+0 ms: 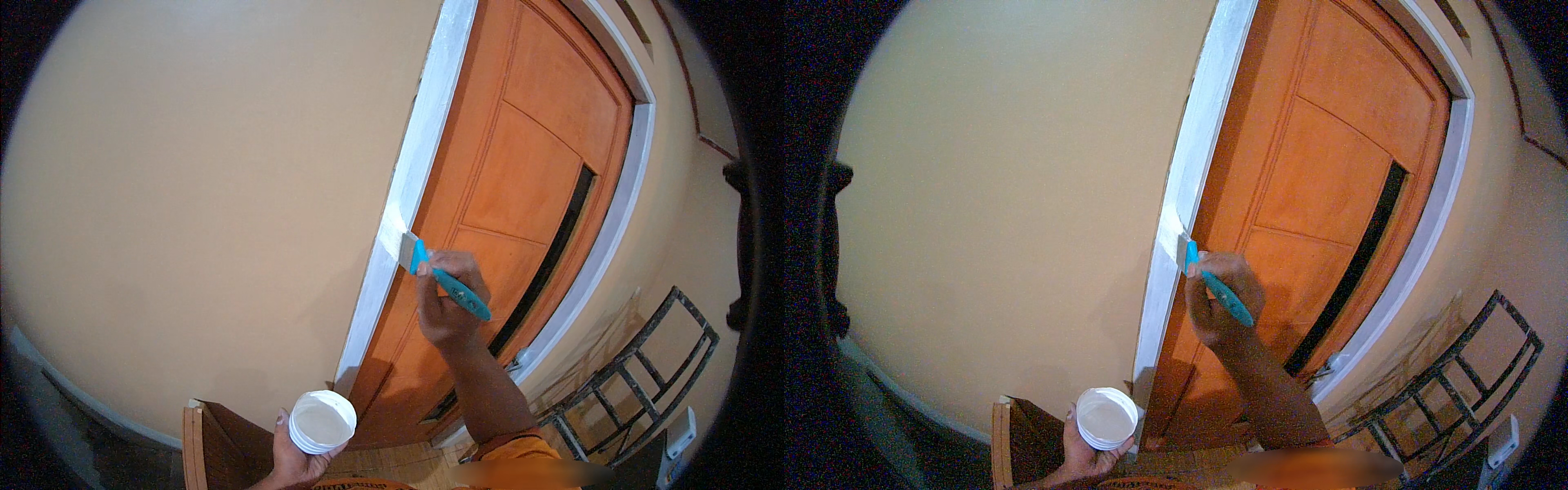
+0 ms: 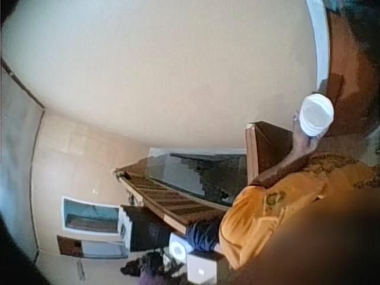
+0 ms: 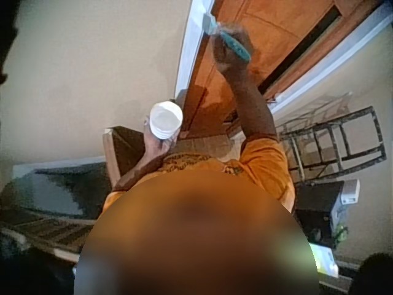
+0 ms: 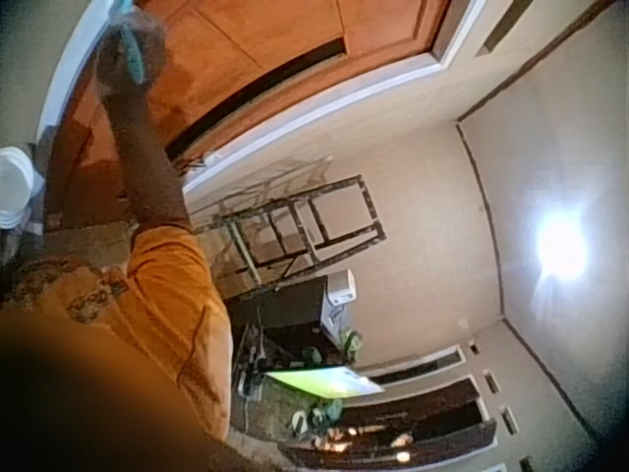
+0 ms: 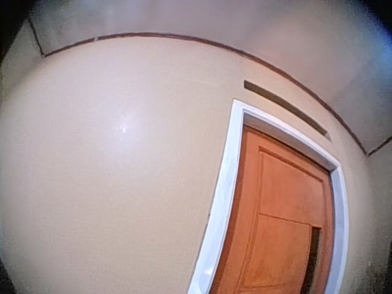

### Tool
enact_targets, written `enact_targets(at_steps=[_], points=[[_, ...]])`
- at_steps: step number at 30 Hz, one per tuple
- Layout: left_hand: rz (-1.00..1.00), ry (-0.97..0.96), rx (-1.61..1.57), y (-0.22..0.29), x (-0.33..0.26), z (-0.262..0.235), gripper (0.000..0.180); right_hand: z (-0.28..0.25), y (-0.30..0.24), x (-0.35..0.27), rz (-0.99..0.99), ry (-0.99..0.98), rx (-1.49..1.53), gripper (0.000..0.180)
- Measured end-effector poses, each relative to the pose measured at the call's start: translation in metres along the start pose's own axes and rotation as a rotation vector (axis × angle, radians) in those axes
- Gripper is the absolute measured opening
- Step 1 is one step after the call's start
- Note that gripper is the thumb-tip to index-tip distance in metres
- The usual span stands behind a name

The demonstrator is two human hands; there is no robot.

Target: The person paints the white door frame trim using a paintbrush and a small container of white paint. They repeatedly dip the brush into the paint and apply it to the vertical and horizontal sections of the frame around a wooden door.

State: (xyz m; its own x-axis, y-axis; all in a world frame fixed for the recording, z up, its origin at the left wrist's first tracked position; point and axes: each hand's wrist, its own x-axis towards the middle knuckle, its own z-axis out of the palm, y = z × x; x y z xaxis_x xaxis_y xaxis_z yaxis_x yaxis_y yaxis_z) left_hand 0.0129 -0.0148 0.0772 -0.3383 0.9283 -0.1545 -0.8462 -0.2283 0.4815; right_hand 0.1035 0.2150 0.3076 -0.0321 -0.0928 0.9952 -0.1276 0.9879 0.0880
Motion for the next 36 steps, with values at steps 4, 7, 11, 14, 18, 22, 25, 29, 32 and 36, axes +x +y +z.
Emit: enact_targets(at_steps=[4, 7, 11, 14, 18, 22, 25, 29, 32, 36], points=[[-0.014, -0.028, -0.063, 0.002, -0.001, 0.000, 0.076, -0.001, -0.001, -0.005, -0.024, -0.028, -0.059, 0.012], [-0.030, -0.008, -0.033, 0.003, 0.000, -0.004, 0.074, -0.001, -0.003, -0.011, 0.032, -0.036, -0.032, 0.016], [0.132, -0.118, 0.106, -0.001, 0.007, -0.008, 0.068, 0.000, -0.006, -0.020, 0.095, -0.050, -0.019, 0.016], [0.169, -0.252, 0.098, 0.001, 0.006, -0.004, 0.064, -0.001, -0.006, -0.023, 0.050, -0.072, -0.073, 0.015], [0.276, -0.018, 0.313, 0.006, -0.011, 0.015, 0.061, -0.005, -0.008, -0.015, 0.111, -0.064, -0.114, 0.016], [0.379, -0.104, 0.479, 0.013, -0.024, 0.034, 0.059, -0.013, -0.016, -0.001, 0.084, -0.097, -0.122, 0.013], [0.405, -0.092, 0.457, 0.005, -0.015, 0.042, 0.059, -0.024, -0.016, 0.005, 0.130, -0.191, -0.142, 0.012], [0.244, -0.119, 0.274, 0.007, -0.011, 0.037, 0.059, -0.029, -0.012, 0.011, 0.094, -0.146, -0.099, 0.012], [0.176, -0.241, 0.113, 0.001, -0.007, 0.041, 0.059, -0.048, -0.005, 0.033, 0.162, -0.072, -0.154, 0.010], [0.143, -0.218, 0.078, -0.001, -0.002, 0.044, 0.059, -0.058, 0.007, 0.089, 0.164, 0.149, -0.034, 0.012]])
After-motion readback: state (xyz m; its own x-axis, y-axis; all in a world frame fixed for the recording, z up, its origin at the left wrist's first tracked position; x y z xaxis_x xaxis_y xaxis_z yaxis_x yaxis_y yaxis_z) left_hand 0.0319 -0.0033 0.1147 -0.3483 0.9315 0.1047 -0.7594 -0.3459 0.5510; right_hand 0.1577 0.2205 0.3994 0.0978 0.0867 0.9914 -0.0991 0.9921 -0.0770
